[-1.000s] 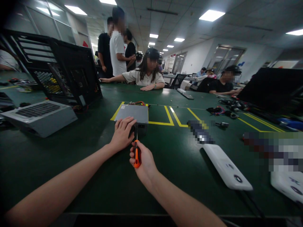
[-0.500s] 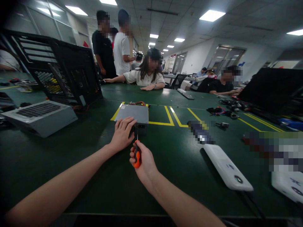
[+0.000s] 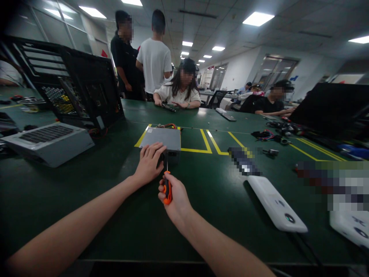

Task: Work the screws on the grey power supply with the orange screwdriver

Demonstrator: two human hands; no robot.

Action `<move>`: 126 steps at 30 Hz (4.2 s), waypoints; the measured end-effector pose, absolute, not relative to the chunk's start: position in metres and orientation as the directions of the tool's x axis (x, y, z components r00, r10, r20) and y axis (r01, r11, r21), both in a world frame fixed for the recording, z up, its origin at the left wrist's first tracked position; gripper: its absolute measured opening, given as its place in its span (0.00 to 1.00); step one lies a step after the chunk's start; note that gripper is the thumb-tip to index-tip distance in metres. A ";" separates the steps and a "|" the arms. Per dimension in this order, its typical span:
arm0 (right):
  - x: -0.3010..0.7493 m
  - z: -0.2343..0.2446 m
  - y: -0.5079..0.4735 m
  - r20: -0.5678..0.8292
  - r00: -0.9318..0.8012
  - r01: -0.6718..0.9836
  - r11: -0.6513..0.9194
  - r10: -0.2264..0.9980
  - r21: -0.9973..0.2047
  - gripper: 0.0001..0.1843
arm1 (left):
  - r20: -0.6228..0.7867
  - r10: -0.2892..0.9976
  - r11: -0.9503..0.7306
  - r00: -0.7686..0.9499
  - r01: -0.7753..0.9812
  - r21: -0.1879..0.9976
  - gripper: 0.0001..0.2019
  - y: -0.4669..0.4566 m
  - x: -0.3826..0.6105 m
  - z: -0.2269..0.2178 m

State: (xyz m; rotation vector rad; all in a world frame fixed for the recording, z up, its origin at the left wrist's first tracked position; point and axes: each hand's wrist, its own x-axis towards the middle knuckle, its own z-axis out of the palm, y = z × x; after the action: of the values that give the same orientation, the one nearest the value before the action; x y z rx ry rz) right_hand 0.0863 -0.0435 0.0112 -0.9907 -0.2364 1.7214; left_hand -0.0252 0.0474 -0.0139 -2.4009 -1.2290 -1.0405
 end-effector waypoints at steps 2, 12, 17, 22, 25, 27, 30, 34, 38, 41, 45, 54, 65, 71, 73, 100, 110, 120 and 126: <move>0.086 0.011 -0.043 -0.497 -0.059 -0.701 -0.390 0.866 -0.597 0.04 | 0.692 0.607 -0.613 0.390 0.784 0.096 0.25 0.047 -0.025 -0.014; 0.087 0.012 -0.046 -0.482 -0.123 -0.674 -0.429 0.868 -0.601 0.11 | 0.693 0.606 -0.612 0.390 0.785 0.094 0.25 0.050 -0.026 -0.017; 0.086 0.009 -0.043 -0.478 -0.078 -0.689 -0.394 0.875 -0.609 0.05 | 0.691 0.611 -0.609 0.387 0.787 0.098 0.25 0.048 -0.026 -0.014; 0.087 0.011 -0.044 -0.487 -0.119 -0.678 -0.430 0.865 -0.597 0.09 | 0.688 0.610 -0.612 0.393 0.785 0.095 0.25 0.048 -0.026 -0.014; 0.087 0.012 -0.045 -0.487 -0.138 -0.664 -0.445 0.863 -0.601 0.11 | 0.684 0.611 -0.614 0.399 0.784 0.091 0.25 0.048 -0.026 -0.014; 0.087 0.011 -0.045 -0.479 -0.126 -0.669 -0.431 0.869 -0.606 0.10 | 0.686 0.612 -0.611 0.394 0.786 0.093 0.24 0.047 -0.026 -0.013; 0.086 0.010 -0.044 -0.463 -0.079 -0.683 -0.386 0.883 -0.620 0.06 | 0.691 0.610 -0.612 0.388 0.784 0.100 0.25 0.047 -0.026 -0.013; 0.085 0.013 -0.044 -0.478 -0.044 -0.692 -0.371 0.877 -0.619 0.04 | 0.690 0.613 -0.606 0.384 0.789 0.100 0.25 0.048 -0.025 -0.014; 0.086 0.014 -0.045 -0.476 -0.096 -0.685 -0.406 0.874 -0.606 0.09 | 0.691 0.612 -0.606 0.385 0.790 0.097 0.25 0.049 -0.025 -0.016; 0.087 0.012 -0.045 -0.489 -0.112 -0.657 -0.433 0.865 -0.617 0.11 | 0.692 0.606 -0.613 0.392 0.785 0.091 0.25 0.048 -0.026 -0.016; 0.086 0.013 -0.044 -0.477 -0.079 -0.685 -0.395 0.875 -0.612 0.07 | 0.691 0.608 -0.611 0.391 0.786 0.093 0.25 0.047 -0.026 -0.015; 0.086 0.017 -0.046 -0.476 -0.104 -0.681 -0.411 0.873 -0.605 0.09 | 0.695 0.599 -0.616 0.397 0.783 0.083 0.25 0.048 -0.027 -0.015; 0.084 0.016 -0.045 -0.470 -0.052 -0.686 -0.373 0.881 -0.624 0.03 | 0.697 0.599 -0.614 0.394 0.785 0.085 0.26 0.047 -0.026 -0.015; 0.086 0.015 -0.045 -0.468 -0.113 -0.676 -0.412 0.877 -0.610 0.09 | 0.695 0.599 -0.620 0.398 0.780 0.087 0.26 0.047 -0.026 -0.015; 0.086 0.016 -0.045 -0.467 -0.122 -0.672 -0.419 0.876 -0.610 0.10 | 0.695 0.599 -0.621 0.399 0.779 0.088 0.26 0.047 -0.026 -0.015; 0.087 0.013 -0.044 -0.472 -0.081 -0.693 -0.390 0.878 -0.606 0.10 | 0.707 0.592 -0.614 0.388 0.785 0.084 0.23 0.047 -0.026 -0.015; 0.086 0.014 -0.044 -0.453 -0.035 -0.699 -0.346 0.891 -0.626 0.04 | 0.711 0.590 -0.614 0.382 0.784 0.088 0.22 0.047 -0.026 -0.015; 0.086 0.012 -0.044 -0.464 -0.062 -0.691 -0.374 0.884 -0.619 0.08 | 0.731 0.574 -0.639 0.370 0.760 0.117 0.23 0.049 -0.026 -0.017; 0.087 0.014 -0.044 -0.451 -0.039 -0.707 -0.343 0.892 -0.618 0.06 | 0.760 0.556 -0.657 0.335 0.737 0.156 0.15 0.049 -0.026 -0.018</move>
State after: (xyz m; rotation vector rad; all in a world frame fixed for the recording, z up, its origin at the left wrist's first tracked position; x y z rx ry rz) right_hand 0.0871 -0.0440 0.0139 -0.9568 -0.2676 1.6768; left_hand -0.0260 0.0494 -0.0184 -2.3816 -1.1747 -1.2227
